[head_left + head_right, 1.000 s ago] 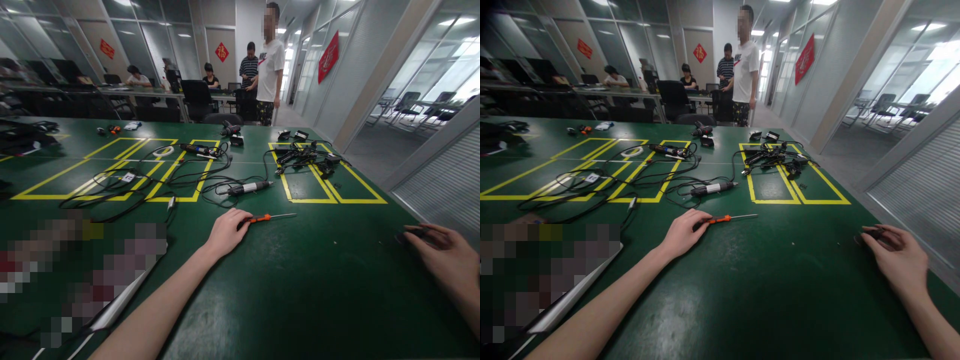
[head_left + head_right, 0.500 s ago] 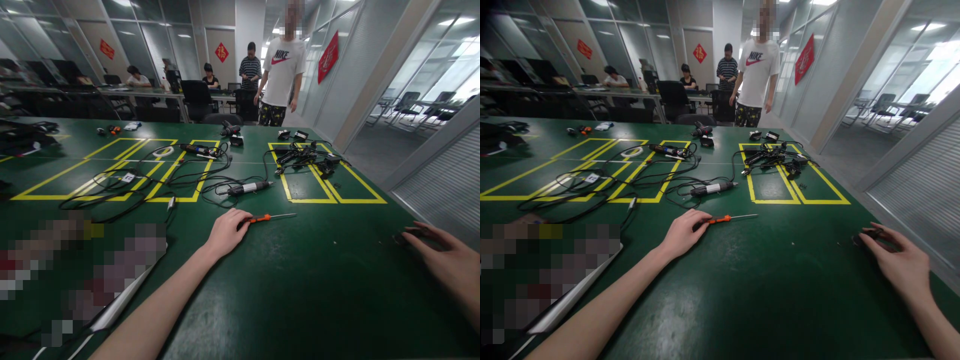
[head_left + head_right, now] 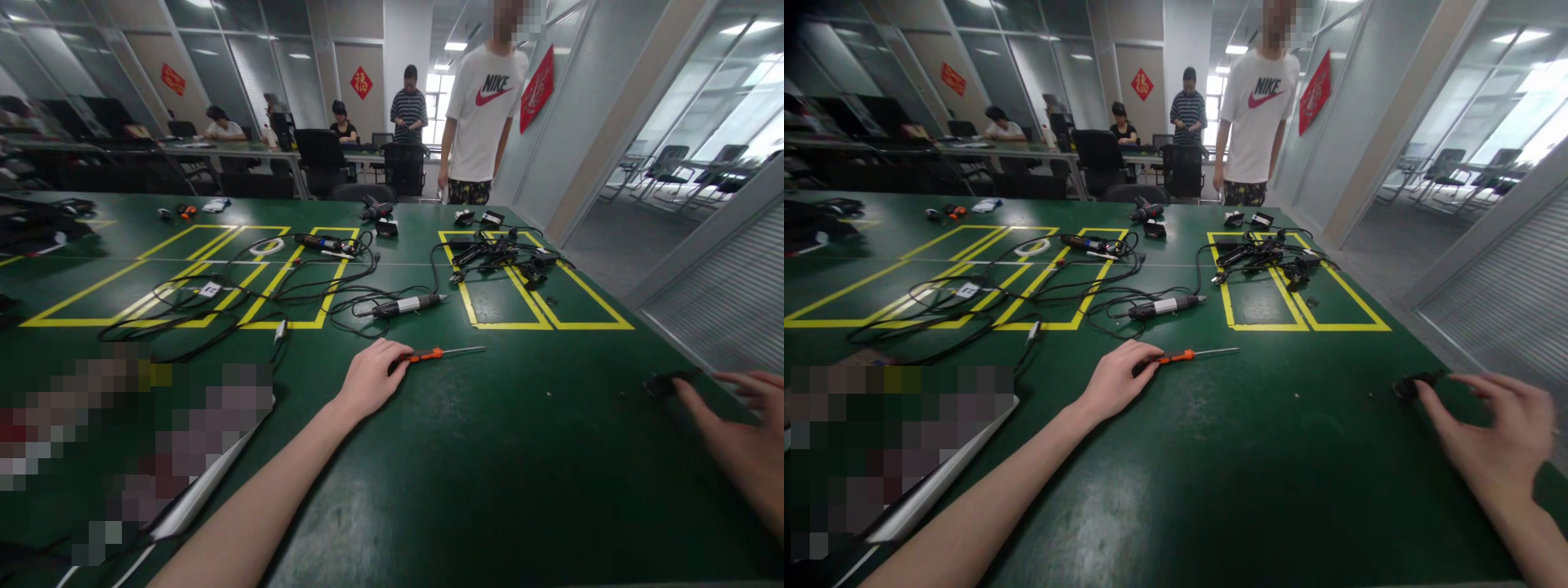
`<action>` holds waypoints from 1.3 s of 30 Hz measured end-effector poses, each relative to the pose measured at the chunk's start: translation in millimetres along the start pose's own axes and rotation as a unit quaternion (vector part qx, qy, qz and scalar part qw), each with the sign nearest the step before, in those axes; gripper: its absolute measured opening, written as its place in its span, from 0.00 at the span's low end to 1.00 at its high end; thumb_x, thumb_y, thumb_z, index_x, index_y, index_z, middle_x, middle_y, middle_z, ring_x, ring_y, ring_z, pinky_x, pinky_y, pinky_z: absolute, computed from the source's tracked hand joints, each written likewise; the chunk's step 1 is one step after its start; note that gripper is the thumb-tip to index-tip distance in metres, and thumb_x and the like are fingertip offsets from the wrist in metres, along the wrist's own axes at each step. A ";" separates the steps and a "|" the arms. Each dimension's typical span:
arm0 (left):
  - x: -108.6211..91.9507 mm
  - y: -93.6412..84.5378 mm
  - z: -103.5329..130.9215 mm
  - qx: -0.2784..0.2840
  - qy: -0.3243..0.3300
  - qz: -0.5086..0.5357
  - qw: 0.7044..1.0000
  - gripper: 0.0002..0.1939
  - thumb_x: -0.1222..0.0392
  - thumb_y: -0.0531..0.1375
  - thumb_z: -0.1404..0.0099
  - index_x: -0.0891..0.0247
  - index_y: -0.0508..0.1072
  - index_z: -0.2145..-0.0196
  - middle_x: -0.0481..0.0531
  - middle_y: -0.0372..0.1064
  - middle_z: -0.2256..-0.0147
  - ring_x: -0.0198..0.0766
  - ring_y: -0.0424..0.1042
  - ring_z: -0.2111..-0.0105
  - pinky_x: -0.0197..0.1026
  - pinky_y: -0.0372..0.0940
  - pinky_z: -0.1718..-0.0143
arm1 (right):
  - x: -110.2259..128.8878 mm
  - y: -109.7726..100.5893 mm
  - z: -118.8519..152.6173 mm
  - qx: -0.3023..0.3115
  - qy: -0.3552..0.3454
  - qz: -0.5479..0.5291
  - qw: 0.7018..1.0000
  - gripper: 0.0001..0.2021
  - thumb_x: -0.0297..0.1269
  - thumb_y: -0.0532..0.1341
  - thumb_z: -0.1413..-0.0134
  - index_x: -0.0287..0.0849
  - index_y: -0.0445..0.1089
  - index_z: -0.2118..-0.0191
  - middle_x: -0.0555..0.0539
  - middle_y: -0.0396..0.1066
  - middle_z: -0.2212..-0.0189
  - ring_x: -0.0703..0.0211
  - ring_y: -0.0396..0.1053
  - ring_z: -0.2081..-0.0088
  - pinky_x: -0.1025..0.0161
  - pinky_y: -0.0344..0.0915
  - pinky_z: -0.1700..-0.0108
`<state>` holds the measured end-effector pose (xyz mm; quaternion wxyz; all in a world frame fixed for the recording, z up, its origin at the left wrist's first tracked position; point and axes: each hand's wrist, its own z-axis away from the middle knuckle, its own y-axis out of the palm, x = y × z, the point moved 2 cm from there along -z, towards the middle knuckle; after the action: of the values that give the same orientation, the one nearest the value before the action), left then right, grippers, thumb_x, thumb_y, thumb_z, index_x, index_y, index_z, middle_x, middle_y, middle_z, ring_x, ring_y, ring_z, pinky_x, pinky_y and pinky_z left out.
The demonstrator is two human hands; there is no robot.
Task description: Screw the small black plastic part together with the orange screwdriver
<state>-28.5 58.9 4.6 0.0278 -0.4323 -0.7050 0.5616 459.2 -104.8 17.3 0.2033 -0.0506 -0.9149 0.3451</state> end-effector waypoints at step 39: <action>1.3 0.5 1.4 -0.004 0.007 0.004 1.000 0.09 0.62 0.57 0.31 0.57 0.74 0.54 0.50 0.75 0.57 0.41 0.72 0.56 0.43 0.68 0.55 | 27.3 -12.8 -6.3 0.091 0.177 -0.098 0.975 0.19 0.57 0.68 0.68 0.49 0.79 0.70 0.43 0.80 0.70 0.31 0.76 0.64 0.38 0.74 0.63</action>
<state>-29.7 58.6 3.1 0.0289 -0.4392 -0.7053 0.5557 437.5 -104.2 39.2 0.3984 -0.0023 -0.8296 0.3912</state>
